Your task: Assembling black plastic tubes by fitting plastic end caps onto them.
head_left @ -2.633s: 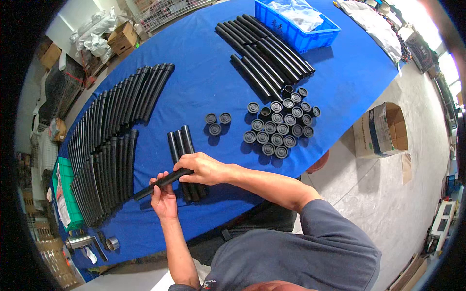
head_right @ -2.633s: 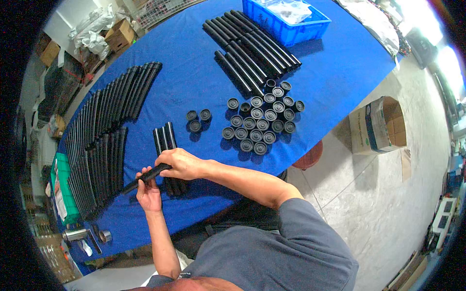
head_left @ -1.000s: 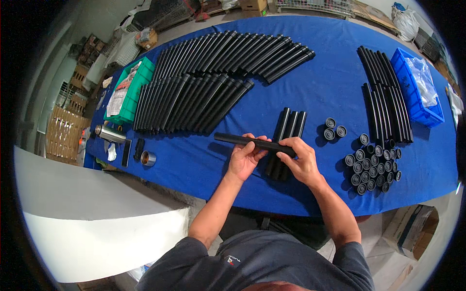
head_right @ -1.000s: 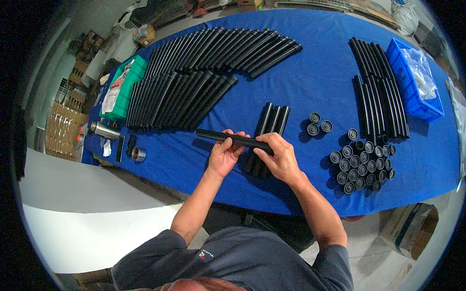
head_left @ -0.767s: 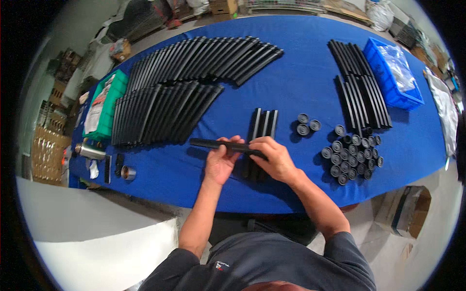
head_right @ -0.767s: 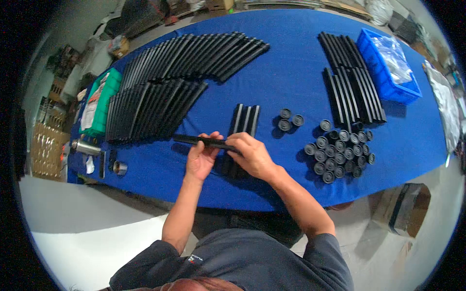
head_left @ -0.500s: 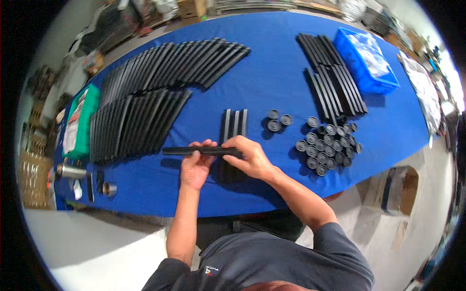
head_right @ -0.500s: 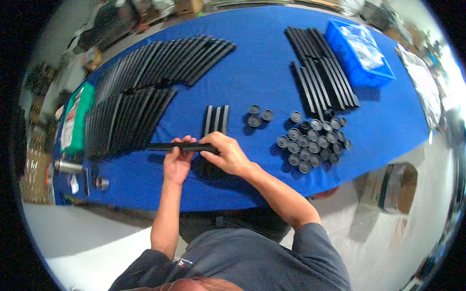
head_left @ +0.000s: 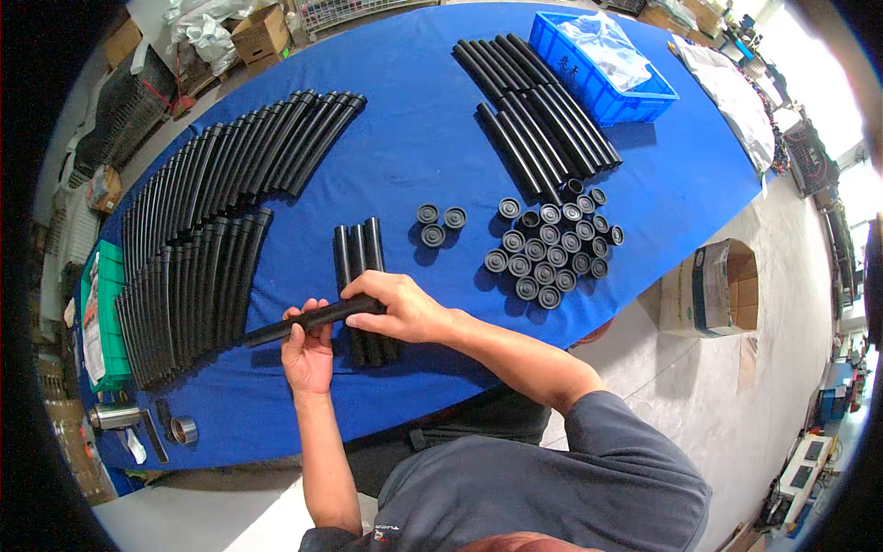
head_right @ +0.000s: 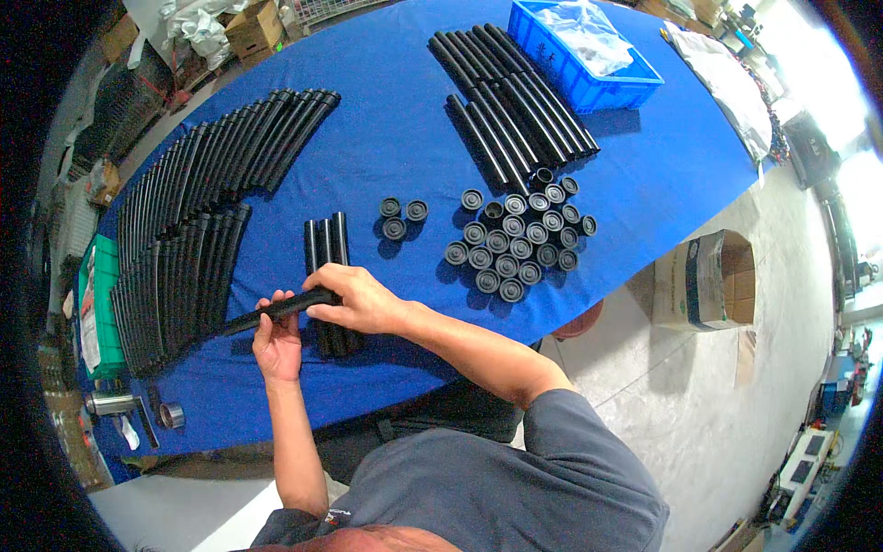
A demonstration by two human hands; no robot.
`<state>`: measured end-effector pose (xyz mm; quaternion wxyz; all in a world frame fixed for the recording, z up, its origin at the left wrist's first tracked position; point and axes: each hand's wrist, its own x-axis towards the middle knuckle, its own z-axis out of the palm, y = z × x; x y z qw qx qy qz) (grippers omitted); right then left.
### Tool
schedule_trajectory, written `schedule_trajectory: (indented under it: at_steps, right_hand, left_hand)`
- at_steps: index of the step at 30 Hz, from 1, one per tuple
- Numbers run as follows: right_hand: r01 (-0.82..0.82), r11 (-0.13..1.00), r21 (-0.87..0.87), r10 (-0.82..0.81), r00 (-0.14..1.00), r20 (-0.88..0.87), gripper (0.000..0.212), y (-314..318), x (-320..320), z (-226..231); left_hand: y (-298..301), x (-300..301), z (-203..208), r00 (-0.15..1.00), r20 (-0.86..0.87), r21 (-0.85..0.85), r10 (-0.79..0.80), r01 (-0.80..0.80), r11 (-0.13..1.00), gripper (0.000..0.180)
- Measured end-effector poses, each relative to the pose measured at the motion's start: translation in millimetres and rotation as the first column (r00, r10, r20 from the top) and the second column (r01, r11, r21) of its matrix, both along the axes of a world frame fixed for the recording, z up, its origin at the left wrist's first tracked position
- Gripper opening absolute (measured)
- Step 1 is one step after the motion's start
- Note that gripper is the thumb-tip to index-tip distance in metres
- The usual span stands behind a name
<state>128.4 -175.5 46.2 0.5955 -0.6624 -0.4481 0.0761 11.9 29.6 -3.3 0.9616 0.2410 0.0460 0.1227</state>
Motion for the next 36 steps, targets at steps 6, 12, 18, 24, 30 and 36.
schedule_trajectory:
  at_steps: [6, 12, 18, 24, 30, 36]
  right_hand:
    - [0.038, 0.99, 0.134, -0.07, 0.969, 0.238, 0.032, 8, 1, -9]
    - [0.02, 1.0, 0.006, -0.02, 1.0, 0.002, 0.028, 1, 2, -5]
    - [0.017, 0.999, 0.037, -0.023, 0.988, 0.151, 0.029, 3, -2, -1]
    - [0.03, 0.995, 0.1, -0.058, 0.954, 0.294, 0.033, 7, 6, -10]
    - [-0.019, 0.993, -0.114, 0.003, 0.99, -0.14, 0.032, -1, 3, 1]
    - [0.022, 1.0, 0.0, -0.022, 1.0, -0.008, 0.033, 1, 0, 5]
  left_hand:
    - [1, 2, 3, 0.999, -0.019, 0.021, -0.045, 0.045, 0.999, 0.026]
    - [1, 3, 1, 0.999, 0.011, 0.045, -0.036, 0.035, 0.998, 0.027]
    - [6, 0, -3, 0.999, 0.034, -0.027, -0.031, 0.032, 0.999, 0.028]
    - [3, 4, 2, 0.998, -0.007, 0.019, -0.056, 0.056, 0.998, 0.024]
    - [0, 3, 4, 1.0, 0.007, 0.026, -0.014, 0.014, 1.0, 0.025]
    - [4, 2, 1, 0.999, 0.01, -0.007, -0.034, 0.034, 0.999, 0.025]
